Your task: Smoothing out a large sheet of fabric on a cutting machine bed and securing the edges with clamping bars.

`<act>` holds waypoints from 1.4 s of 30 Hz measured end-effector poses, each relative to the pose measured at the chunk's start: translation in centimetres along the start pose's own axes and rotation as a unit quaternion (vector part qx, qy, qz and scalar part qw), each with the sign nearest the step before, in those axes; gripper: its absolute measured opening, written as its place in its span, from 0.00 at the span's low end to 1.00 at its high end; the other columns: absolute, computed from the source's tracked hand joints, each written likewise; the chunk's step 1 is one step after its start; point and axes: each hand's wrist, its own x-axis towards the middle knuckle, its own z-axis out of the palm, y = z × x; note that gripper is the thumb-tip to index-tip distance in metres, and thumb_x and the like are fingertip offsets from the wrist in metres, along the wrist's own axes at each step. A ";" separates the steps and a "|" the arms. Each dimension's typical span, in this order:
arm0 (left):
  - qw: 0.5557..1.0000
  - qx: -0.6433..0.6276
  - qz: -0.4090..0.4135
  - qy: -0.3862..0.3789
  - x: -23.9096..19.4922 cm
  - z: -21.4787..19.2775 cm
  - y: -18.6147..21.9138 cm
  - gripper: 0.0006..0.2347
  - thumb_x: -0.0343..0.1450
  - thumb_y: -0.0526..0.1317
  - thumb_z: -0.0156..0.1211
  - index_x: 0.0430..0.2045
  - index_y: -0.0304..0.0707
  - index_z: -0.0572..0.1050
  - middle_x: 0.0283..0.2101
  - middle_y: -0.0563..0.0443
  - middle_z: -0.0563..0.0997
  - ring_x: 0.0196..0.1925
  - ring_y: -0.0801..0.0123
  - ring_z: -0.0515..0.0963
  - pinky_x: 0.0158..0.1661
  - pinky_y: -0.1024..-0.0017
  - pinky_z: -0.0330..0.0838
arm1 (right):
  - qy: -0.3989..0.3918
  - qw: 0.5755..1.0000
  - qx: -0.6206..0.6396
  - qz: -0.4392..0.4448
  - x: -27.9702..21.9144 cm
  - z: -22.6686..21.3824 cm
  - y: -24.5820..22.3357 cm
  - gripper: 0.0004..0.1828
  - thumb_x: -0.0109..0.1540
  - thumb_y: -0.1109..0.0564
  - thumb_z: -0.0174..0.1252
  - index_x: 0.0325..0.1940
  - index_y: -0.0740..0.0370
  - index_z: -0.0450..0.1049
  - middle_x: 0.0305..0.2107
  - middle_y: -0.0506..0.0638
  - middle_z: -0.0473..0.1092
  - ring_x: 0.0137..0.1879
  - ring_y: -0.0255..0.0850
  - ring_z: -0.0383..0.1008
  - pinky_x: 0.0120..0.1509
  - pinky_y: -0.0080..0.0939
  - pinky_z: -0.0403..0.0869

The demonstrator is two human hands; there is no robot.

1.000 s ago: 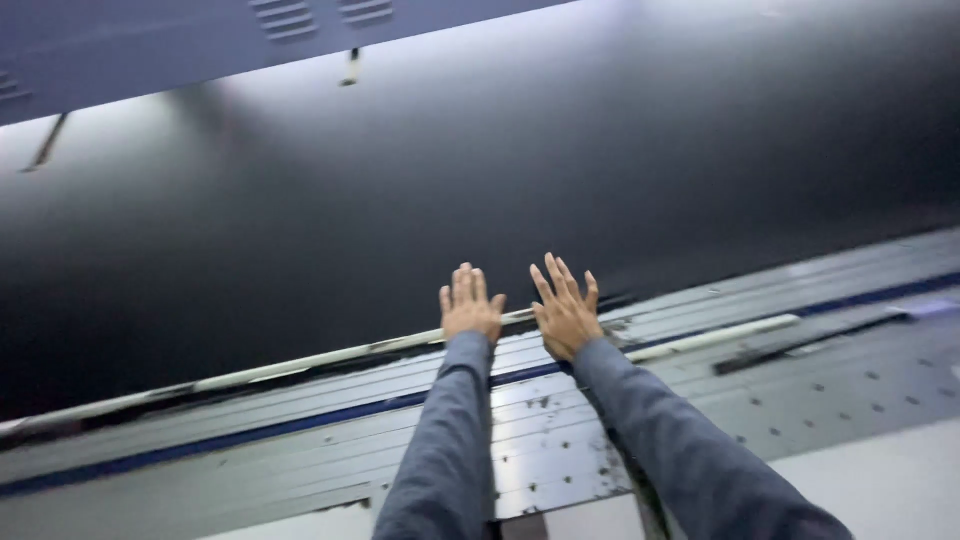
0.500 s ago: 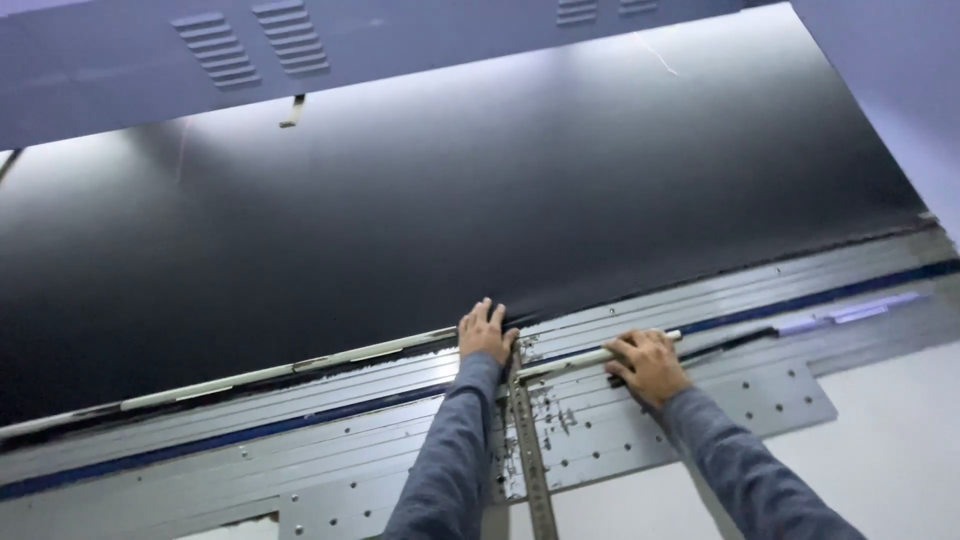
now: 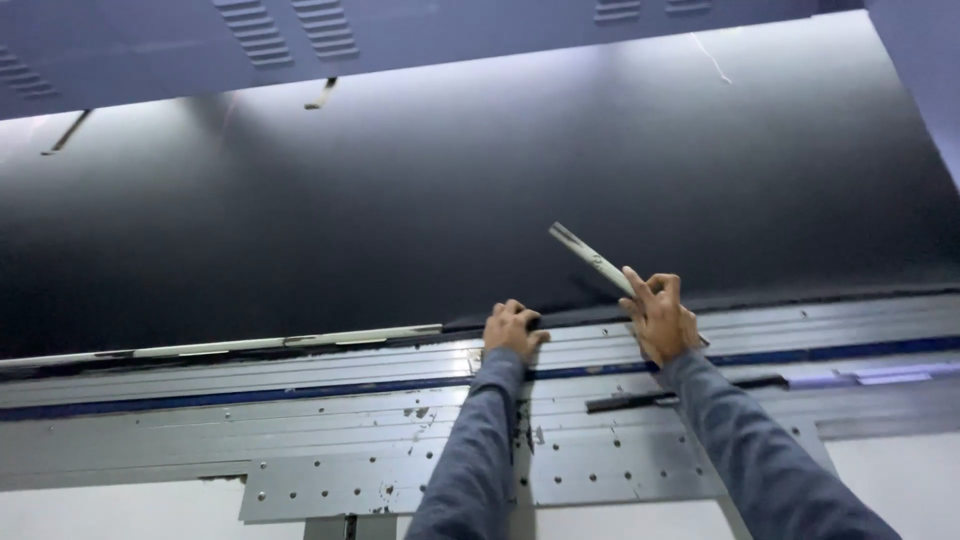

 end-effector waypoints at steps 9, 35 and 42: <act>0.999 0.034 0.009 0.002 5.3 8.5 -2.1 0.06 0.72 0.55 0.56 0.34 0.65 0.76 0.41 0.65 0.70 0.49 0.70 0.74 0.49 0.73 0.76 | -0.154 0.971 -0.049 -0.177 10.5 11.9 -4.3 0.18 0.68 0.51 0.53 0.61 0.33 0.73 0.48 0.43 0.62 0.59 0.44 0.68 0.61 0.47 0.72; 0.976 0.084 0.146 0.137 3.5 7.8 4.1 0.17 0.77 0.52 0.49 0.60 0.59 0.68 0.56 0.53 0.73 0.63 0.61 0.72 0.66 0.63 0.59 | 0.007 0.990 -0.087 -0.109 0.4 8.3 0.2 0.05 0.68 0.43 0.50 0.41 0.37 0.71 0.33 0.34 0.72 0.49 0.31 0.76 0.60 0.33 0.71; 0.971 0.093 0.076 0.204 2.5 9.2 7.4 0.07 0.72 0.40 0.52 0.41 0.56 0.74 0.36 0.59 0.74 0.40 0.66 0.78 0.38 0.70 0.76 | 0.012 0.992 -0.074 -0.101 -0.6 8.2 1.3 0.09 0.69 0.42 0.48 0.39 0.41 0.69 0.32 0.39 0.70 0.47 0.35 0.75 0.59 0.37 0.72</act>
